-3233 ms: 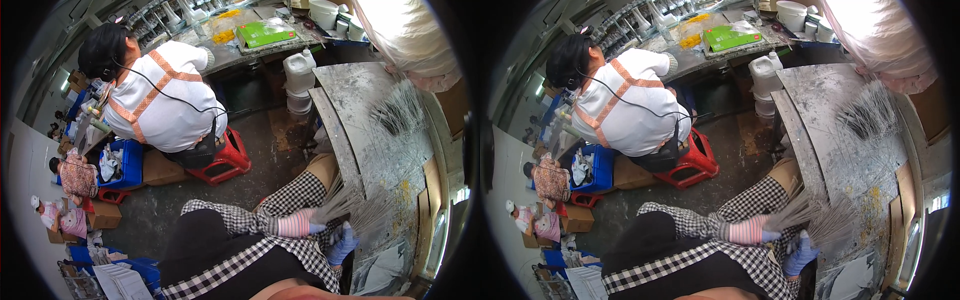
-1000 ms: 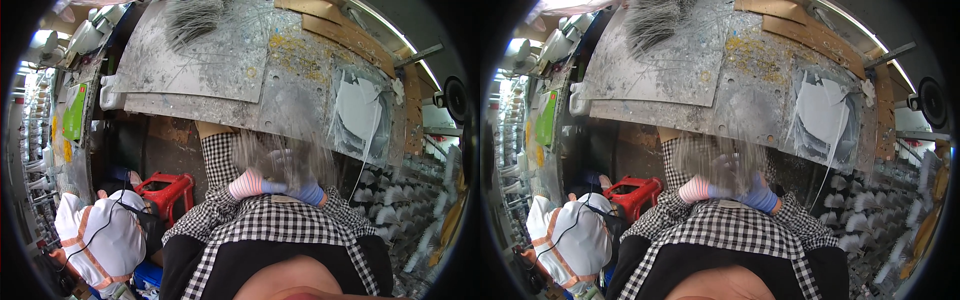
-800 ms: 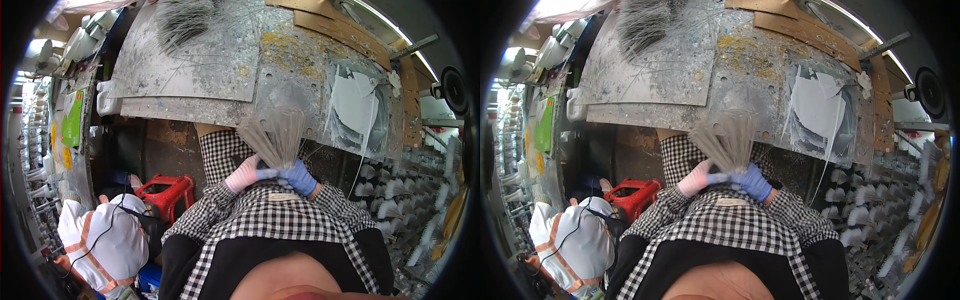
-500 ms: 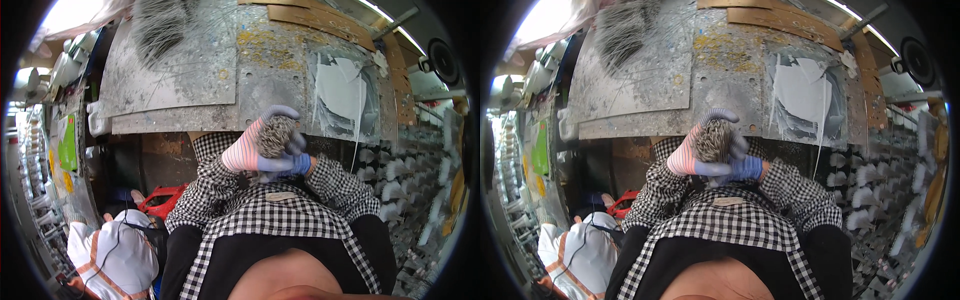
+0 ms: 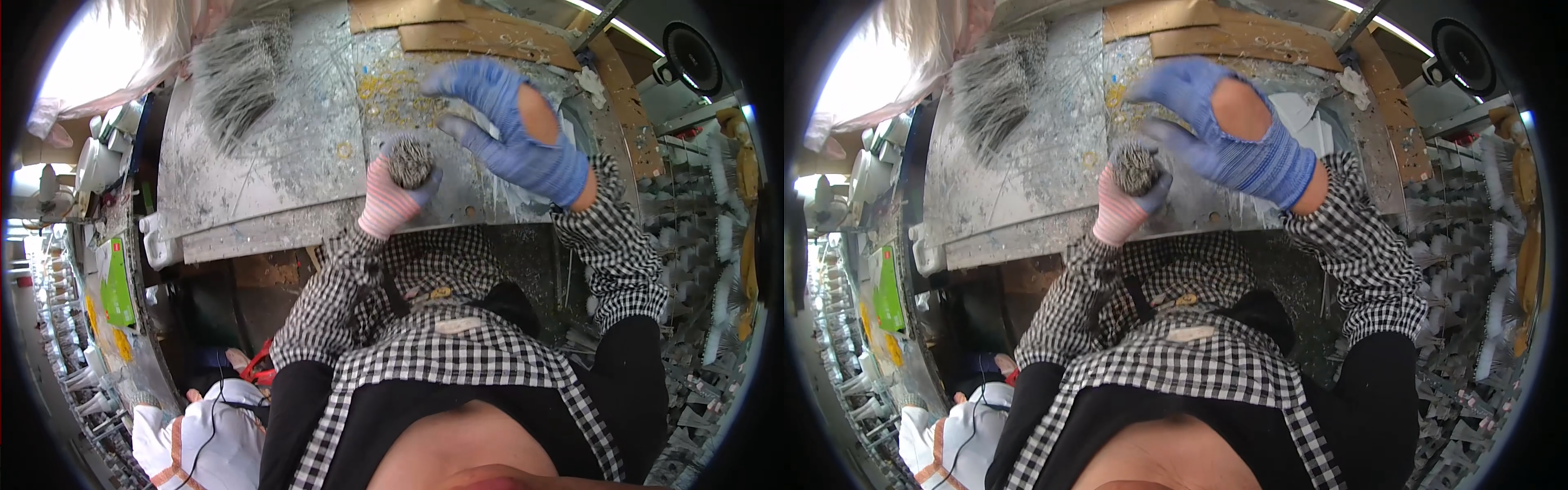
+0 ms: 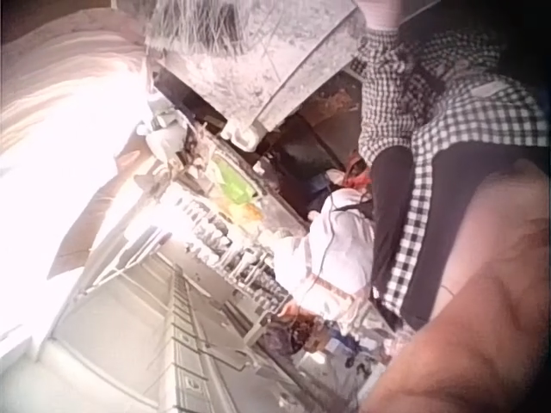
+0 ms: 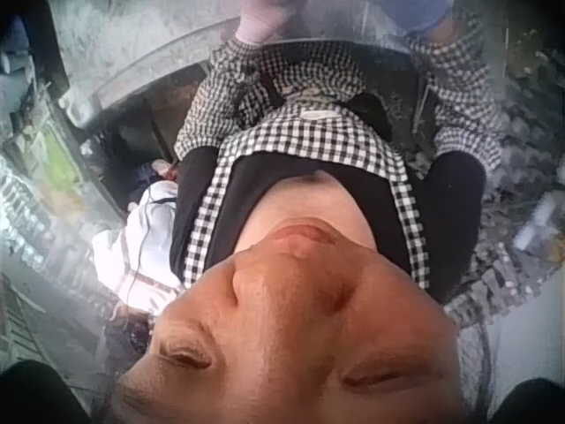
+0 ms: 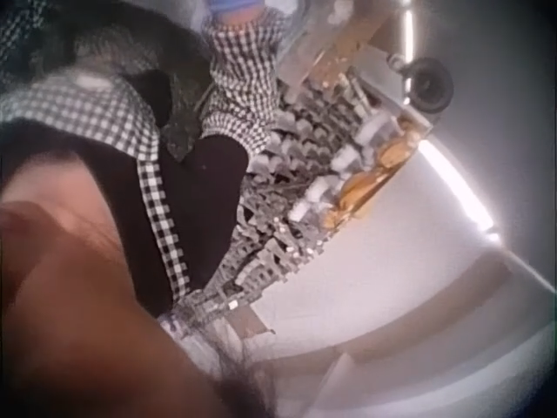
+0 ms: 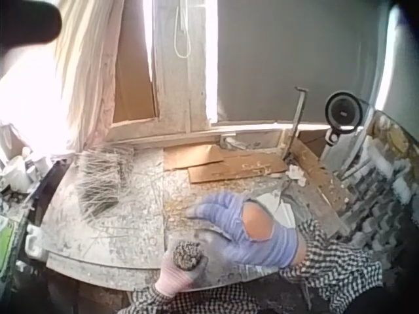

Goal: Manually bundling and aligning a large group of thin wires or bristles using a circular tool or guide.

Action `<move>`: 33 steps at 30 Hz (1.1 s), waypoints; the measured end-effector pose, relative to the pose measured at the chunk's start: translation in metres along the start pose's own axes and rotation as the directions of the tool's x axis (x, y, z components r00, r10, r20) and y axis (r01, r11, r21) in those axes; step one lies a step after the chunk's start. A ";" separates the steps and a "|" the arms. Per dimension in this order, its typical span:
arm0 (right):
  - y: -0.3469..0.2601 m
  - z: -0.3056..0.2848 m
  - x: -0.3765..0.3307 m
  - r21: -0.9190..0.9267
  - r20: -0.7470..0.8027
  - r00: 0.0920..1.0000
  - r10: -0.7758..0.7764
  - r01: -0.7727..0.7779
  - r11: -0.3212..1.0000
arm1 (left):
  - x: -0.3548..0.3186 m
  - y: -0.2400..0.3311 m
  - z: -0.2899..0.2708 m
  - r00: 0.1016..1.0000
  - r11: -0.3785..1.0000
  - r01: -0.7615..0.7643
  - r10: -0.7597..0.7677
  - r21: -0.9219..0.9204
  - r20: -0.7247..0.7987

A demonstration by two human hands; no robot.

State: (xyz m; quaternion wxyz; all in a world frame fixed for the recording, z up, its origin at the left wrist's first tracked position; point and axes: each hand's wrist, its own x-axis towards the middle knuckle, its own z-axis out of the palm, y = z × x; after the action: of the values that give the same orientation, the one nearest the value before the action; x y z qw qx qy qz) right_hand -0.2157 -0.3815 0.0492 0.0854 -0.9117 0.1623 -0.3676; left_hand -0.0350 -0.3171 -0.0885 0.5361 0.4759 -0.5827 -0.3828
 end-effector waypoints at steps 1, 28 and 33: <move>-0.013 -0.008 0.025 -0.004 -0.087 0.983 -0.159 0.159 0.987 | -0.002 -0.003 -0.001 0.997 0.995 -0.081 0.082 0.053 -0.013; -0.014 0.092 -0.054 0.243 0.239 0.938 0.252 -0.309 0.919 | -0.026 0.055 0.001 0.988 0.955 -0.065 0.021 -0.289 -0.154; -0.008 0.187 -0.121 -0.239 0.153 0.835 0.528 -0.488 0.840 | -0.030 -0.012 0.012 0.988 0.987 0.008 -0.033 -0.162 -0.150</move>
State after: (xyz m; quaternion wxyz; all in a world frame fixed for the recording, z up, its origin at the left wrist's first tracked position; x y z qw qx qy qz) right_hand -0.1659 -0.3236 -0.1600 0.1098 -0.8732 0.4236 -0.2145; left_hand -0.0462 -0.2923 -0.1092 0.6118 0.4651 -0.5021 -0.3966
